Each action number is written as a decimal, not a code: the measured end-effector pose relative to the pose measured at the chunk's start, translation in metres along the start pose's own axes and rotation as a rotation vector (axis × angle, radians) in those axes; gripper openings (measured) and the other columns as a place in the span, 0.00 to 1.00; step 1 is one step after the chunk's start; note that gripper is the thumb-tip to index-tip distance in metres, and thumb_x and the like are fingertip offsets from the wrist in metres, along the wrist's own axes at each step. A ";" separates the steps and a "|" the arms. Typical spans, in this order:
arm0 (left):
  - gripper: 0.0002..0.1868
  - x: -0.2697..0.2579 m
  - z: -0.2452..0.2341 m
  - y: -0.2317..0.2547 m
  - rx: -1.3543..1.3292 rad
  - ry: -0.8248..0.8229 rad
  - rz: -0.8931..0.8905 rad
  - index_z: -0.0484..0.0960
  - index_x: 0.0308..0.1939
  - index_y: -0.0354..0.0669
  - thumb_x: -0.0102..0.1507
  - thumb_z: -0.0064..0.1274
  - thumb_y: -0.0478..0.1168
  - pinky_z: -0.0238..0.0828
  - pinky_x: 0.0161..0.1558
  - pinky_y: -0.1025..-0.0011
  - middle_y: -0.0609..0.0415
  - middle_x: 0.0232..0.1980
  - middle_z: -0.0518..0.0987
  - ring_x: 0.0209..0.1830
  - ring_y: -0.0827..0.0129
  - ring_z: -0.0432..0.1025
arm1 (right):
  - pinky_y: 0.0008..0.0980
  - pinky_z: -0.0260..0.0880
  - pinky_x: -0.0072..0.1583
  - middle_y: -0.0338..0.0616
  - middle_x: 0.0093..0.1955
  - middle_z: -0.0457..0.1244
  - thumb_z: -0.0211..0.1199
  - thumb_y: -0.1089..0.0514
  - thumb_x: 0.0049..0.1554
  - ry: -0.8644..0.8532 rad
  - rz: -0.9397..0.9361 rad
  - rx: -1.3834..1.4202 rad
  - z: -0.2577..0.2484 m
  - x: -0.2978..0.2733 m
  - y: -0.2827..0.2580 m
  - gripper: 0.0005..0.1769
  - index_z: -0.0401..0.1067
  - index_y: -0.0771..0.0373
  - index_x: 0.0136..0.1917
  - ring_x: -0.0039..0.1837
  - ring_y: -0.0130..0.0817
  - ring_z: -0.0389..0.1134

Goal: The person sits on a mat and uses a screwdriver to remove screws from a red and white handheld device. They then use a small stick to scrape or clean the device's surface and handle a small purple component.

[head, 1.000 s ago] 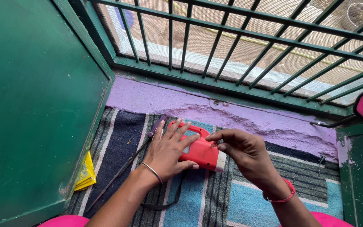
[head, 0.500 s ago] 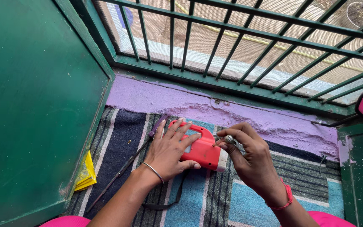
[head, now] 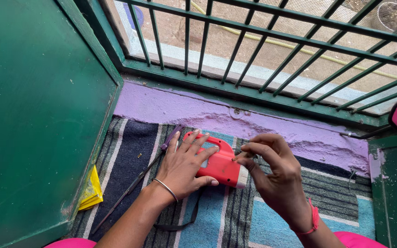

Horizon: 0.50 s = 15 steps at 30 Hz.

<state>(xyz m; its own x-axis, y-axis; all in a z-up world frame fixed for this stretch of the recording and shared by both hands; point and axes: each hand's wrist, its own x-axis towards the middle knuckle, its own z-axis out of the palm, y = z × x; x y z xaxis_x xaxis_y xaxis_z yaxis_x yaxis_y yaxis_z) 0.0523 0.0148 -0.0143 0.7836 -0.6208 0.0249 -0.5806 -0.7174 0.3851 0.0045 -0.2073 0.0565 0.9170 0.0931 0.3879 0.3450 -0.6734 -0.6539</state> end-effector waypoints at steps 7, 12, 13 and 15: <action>0.45 0.001 -0.002 0.001 -0.012 -0.003 -0.004 0.71 0.68 0.58 0.51 0.60 0.70 0.28 0.74 0.41 0.46 0.77 0.59 0.78 0.50 0.46 | 0.32 0.75 0.60 0.49 0.55 0.72 0.58 0.75 0.57 0.058 0.031 0.209 -0.002 -0.004 0.004 0.17 0.74 0.70 0.59 0.59 0.35 0.75; 0.45 0.002 -0.006 0.001 -0.053 -0.042 -0.015 0.71 0.67 0.57 0.49 0.64 0.67 0.30 0.73 0.40 0.46 0.79 0.60 0.78 0.50 0.47 | 0.28 0.77 0.66 0.50 0.60 0.69 0.57 0.69 0.68 0.422 0.111 0.338 -0.022 -0.004 0.034 0.11 0.71 0.68 0.63 0.63 0.32 0.73; 0.46 0.003 -0.007 0.002 -0.054 -0.040 -0.016 0.71 0.67 0.57 0.48 0.66 0.66 0.30 0.73 0.40 0.47 0.78 0.60 0.78 0.50 0.48 | 0.26 0.76 0.63 0.50 0.58 0.69 0.58 0.68 0.68 0.423 0.178 0.299 -0.028 -0.002 0.046 0.11 0.71 0.69 0.63 0.61 0.30 0.72; 0.49 0.004 -0.009 0.002 -0.057 -0.042 -0.016 0.72 0.69 0.58 0.46 0.69 0.63 0.31 0.73 0.40 0.47 0.77 0.61 0.77 0.51 0.49 | 0.23 0.73 0.58 0.49 0.55 0.69 0.60 0.66 0.67 0.425 0.315 0.221 -0.040 0.002 0.070 0.12 0.70 0.69 0.63 0.56 0.26 0.71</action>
<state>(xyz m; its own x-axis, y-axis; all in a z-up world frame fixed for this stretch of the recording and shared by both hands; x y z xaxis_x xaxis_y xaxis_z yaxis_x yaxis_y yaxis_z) 0.0561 0.0135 -0.0046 0.7821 -0.6228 -0.0198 -0.5536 -0.7091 0.4367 0.0225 -0.2836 0.0369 0.8371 -0.4209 0.3494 0.1436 -0.4473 -0.8828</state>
